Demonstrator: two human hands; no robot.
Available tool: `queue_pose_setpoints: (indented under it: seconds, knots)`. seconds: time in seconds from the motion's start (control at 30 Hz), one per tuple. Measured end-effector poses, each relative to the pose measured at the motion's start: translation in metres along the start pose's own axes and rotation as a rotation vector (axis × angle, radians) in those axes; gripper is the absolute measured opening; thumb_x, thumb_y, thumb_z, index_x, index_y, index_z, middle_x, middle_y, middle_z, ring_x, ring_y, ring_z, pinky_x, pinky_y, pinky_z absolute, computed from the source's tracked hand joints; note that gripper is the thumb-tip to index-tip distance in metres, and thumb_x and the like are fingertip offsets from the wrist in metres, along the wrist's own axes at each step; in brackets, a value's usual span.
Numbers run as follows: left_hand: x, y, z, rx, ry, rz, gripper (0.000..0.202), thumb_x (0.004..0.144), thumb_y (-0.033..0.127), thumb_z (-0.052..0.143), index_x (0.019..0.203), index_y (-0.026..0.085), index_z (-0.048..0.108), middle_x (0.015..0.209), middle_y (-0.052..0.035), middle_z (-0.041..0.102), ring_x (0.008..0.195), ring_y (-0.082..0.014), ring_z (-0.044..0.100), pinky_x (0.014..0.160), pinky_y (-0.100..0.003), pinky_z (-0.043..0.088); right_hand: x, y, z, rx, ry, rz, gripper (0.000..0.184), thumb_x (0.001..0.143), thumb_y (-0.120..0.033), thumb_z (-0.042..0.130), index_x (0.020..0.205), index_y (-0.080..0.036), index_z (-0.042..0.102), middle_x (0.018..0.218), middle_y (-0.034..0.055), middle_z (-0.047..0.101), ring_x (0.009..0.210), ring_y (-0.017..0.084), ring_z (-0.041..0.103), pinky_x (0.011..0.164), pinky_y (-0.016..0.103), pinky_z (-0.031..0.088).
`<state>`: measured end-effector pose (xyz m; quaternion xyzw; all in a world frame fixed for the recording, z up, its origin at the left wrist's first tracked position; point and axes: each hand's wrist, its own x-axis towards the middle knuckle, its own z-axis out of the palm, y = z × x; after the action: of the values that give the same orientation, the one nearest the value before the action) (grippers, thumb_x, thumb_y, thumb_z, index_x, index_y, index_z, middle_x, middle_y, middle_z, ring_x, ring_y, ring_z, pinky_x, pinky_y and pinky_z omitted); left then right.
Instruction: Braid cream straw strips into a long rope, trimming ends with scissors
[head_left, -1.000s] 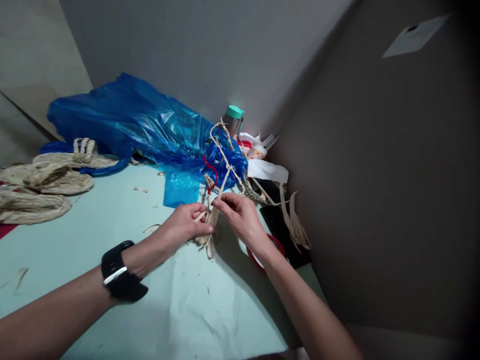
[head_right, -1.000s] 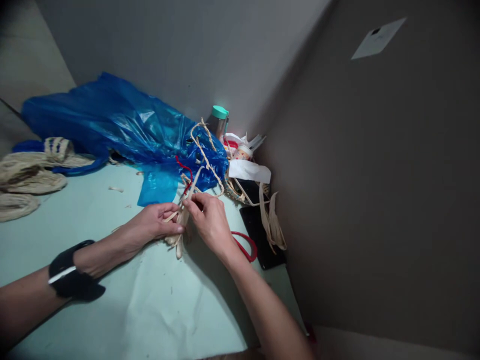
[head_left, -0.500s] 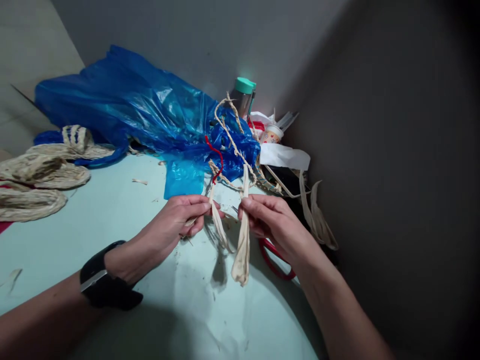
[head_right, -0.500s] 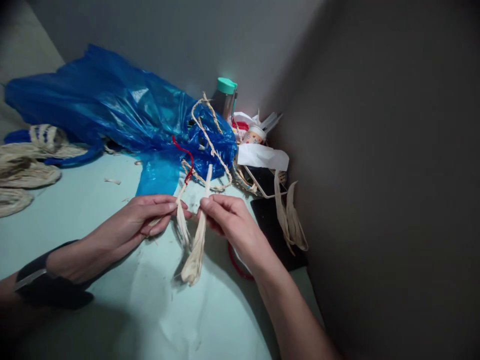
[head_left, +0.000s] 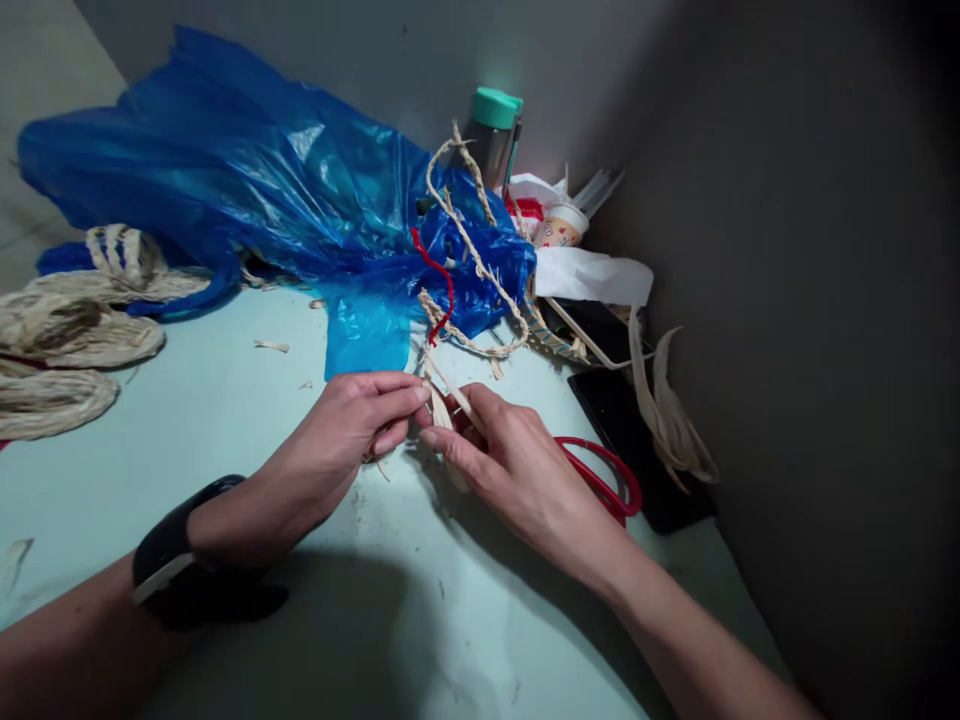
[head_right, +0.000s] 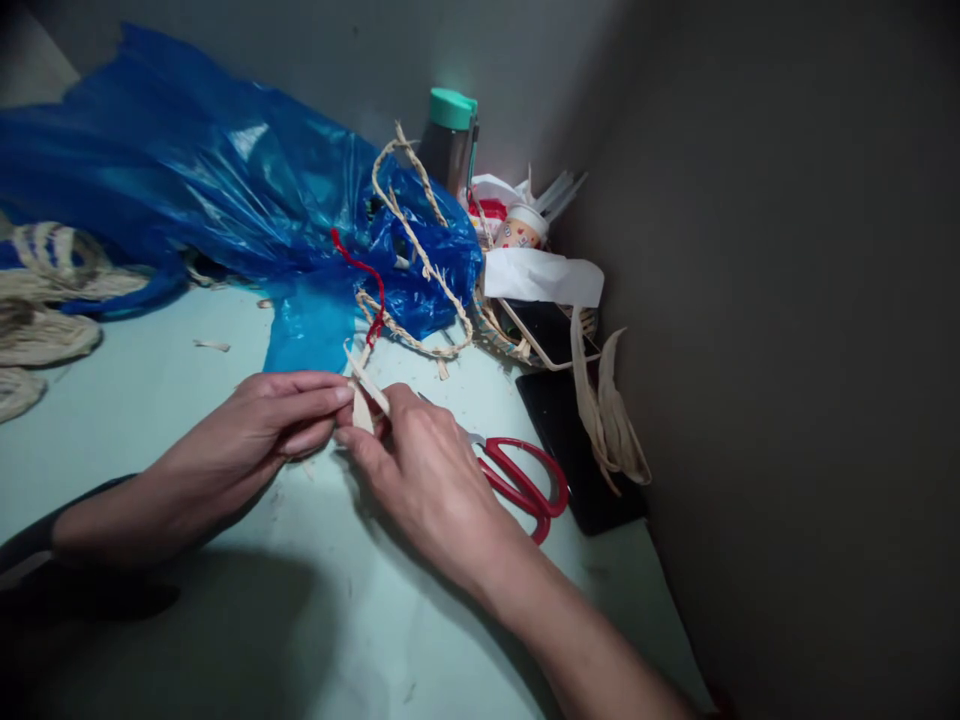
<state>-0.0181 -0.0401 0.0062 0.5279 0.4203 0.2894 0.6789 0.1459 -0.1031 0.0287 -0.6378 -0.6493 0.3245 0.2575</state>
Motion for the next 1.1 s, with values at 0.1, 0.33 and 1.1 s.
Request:
queue_pose_setpoints:
  seconds: [0.1,0.33,1.1]
  knots:
    - [0.000,0.000,0.000,0.021,0.015,-0.019,0.019,0.086,0.032,0.062,0.075,0.017,0.065,0.070,0.0012,0.053,0.052,-0.0064,0.029,0.049,-0.023,0.020,0.001,0.003,-0.005,-0.057,0.037,-0.013,0.011,0.094,-0.029,0.047,0.089,-0.020,0.052,0.068,-0.0030,0.053,0.059,0.012,0.042,0.055,0.025,0.026]
    - [0.000,0.002,0.001,0.073,-0.034,-0.083,0.014,0.083,0.031,0.065,0.080,0.018,0.067,0.073,-0.0004,0.059,0.057,-0.0078,0.040,0.050,-0.023,0.024,-0.002,0.000,-0.020,-0.077,0.012,0.007,0.017,0.092,-0.018,0.043,0.091,-0.020,0.060,0.065,-0.0033,0.053,0.061,0.013,0.044,0.055,0.027,0.026]
    - [0.000,0.003,0.000,0.015,-0.034,-0.024,0.026,0.087,0.031,0.062,0.066,0.015,0.063,0.065,0.0021,0.053,0.050,-0.0058,0.026,0.047,-0.025,0.018,-0.015,-0.017,-0.018,-0.341,0.145,-0.053,0.041,0.101,-0.036,0.031,0.066,-0.019,0.045,0.065,0.0016,0.050,0.053,0.012,0.037,0.055,0.029,0.021]
